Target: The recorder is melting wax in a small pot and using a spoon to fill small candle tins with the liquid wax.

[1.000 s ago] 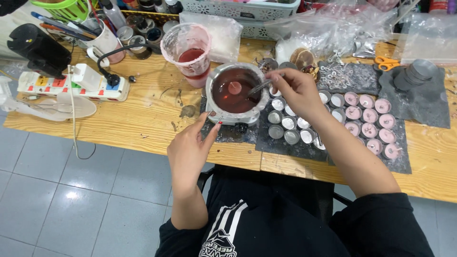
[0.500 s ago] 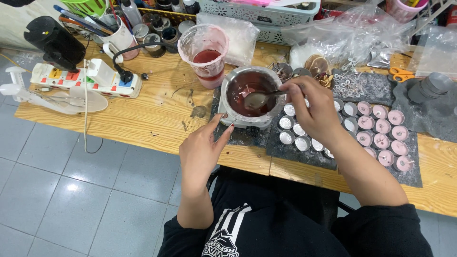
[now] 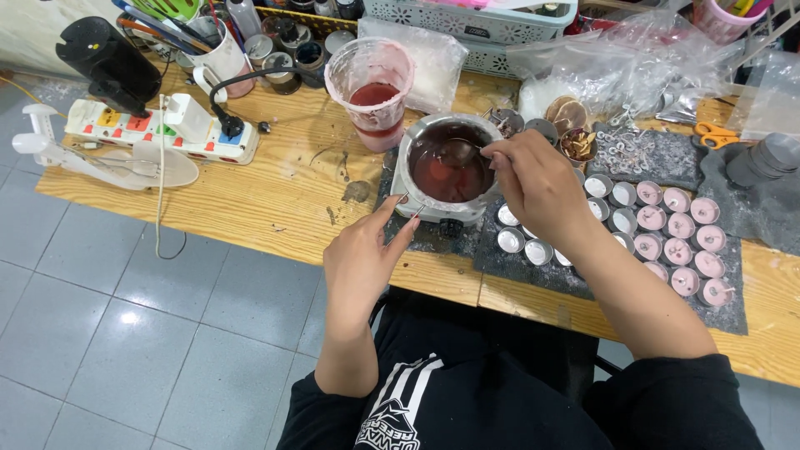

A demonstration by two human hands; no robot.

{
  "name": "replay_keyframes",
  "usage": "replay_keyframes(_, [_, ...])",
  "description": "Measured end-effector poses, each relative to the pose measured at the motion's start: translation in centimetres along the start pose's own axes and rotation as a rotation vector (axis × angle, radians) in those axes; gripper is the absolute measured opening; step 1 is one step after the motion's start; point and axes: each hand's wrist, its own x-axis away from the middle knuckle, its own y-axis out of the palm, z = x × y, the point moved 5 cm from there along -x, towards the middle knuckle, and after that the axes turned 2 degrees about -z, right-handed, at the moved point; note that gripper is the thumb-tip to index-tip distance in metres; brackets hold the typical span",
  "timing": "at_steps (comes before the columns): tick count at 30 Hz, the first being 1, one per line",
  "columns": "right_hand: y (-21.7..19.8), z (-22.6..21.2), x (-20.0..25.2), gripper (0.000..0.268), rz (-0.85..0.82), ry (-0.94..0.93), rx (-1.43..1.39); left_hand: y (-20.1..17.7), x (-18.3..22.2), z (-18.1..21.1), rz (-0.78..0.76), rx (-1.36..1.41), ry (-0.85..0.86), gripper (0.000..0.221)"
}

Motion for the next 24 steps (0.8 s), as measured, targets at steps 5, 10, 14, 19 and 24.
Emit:
replay_keyframes(5, [0.0, -0.5, -0.4, 0.013, -0.046, -0.043, 0.049, -0.1, -0.1, 0.0, -0.020, 0.009, -0.016, 0.048])
replay_keyframes(10, [-0.1, -0.7, -0.3, 0.016, -0.045, -0.083, 0.045, 0.0, -0.1, -0.1, -0.025, 0.020, -0.018, 0.048])
replay_keyframes(14, [0.2, -0.8, -0.3, 0.016, -0.077, -0.079, 0.073, -0.2, -0.1, 0.1, -0.020, 0.013, -0.008, 0.047])
replay_keyframes(19, [0.3, -1.2, -0.7, 0.015, -0.095, -0.104, 0.067, -0.1, -0.1, 0.1, -0.015, 0.010, 0.003, 0.047])
replay_keyframes(24, [0.6, -1.4, -1.3, 0.019, -0.162, -0.150, 0.033, 0.2, -0.1, -0.2, 0.002, 0.006, 0.013, 0.046])
